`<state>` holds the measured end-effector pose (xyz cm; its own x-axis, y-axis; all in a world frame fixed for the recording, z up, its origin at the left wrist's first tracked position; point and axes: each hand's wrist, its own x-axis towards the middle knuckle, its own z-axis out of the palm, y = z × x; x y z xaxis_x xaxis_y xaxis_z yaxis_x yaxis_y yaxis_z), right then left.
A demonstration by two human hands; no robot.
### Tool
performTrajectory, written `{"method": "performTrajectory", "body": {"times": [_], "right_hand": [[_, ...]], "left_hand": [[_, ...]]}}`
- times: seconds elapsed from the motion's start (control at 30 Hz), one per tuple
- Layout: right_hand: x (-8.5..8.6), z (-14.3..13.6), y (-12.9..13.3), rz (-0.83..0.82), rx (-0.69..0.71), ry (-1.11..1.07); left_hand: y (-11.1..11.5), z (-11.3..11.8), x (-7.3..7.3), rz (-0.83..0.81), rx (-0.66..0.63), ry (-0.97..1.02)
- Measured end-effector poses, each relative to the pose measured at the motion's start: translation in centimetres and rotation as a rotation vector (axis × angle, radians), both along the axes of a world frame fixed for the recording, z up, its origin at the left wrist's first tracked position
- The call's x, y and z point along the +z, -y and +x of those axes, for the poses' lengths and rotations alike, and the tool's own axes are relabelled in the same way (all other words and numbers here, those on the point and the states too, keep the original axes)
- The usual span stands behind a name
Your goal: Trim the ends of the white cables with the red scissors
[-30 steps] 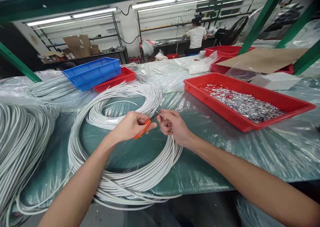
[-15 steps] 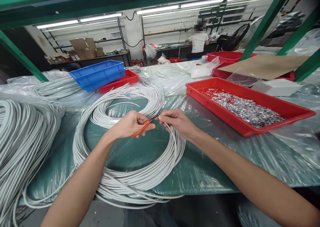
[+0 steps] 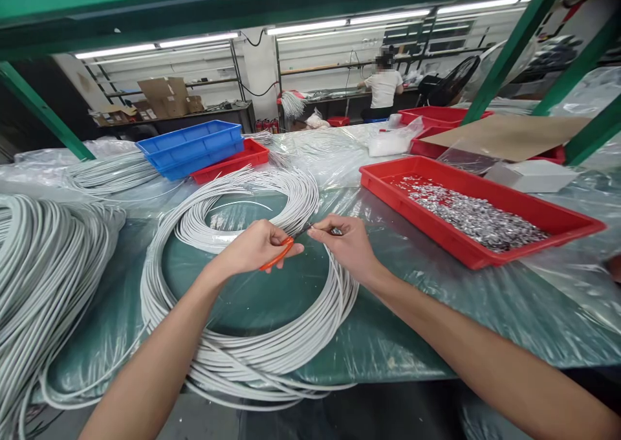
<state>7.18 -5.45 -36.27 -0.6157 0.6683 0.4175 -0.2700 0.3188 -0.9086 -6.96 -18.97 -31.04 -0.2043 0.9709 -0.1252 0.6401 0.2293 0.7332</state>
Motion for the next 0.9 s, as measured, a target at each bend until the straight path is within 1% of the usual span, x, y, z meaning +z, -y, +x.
{"method": "performTrajectory", "body": {"times": [0.07, 0.13, 0.23, 0.37, 0.43, 0.57, 0.63, 0.9], "right_hand": [[-0.03, 0.03, 0.02, -0.001, 0.002, 0.007], [0.0, 0.08, 0.02, 0.018, 0.044, 0.04], [0.03, 0.1, 0.02, 0.093, 0.118, 0.1], [0.08, 0.13, 0.03, 0.18, 0.144, 0.103], [0.2, 0.2, 0.02, 0.145, 0.196, 0.108], [0.55, 0.34, -0.08, -0.038, 0.357, 0.135], [0.71, 0.35, -0.14, -0.092, 0.403, 0.134], [0.94, 0.33, -0.34, -0.151, 0.447, 0.138]], "left_hand": [[-0.05, -0.04, -0.13, -0.009, 0.011, -0.001], [-0.13, -0.15, -0.32, -0.012, 0.014, 0.002], [-0.32, -0.36, -0.61, 0.048, 0.01, -0.031], [-0.45, -0.49, -0.77, 0.106, -0.01, -0.053], [-0.39, -0.5, -0.69, 0.098, -0.026, -0.042], [-0.21, -0.46, -0.37, 0.075, -0.054, -0.022], [-0.15, -0.42, -0.25, 0.075, -0.065, -0.008], [0.0, -0.39, -0.18, 0.092, -0.083, -0.011]]}}
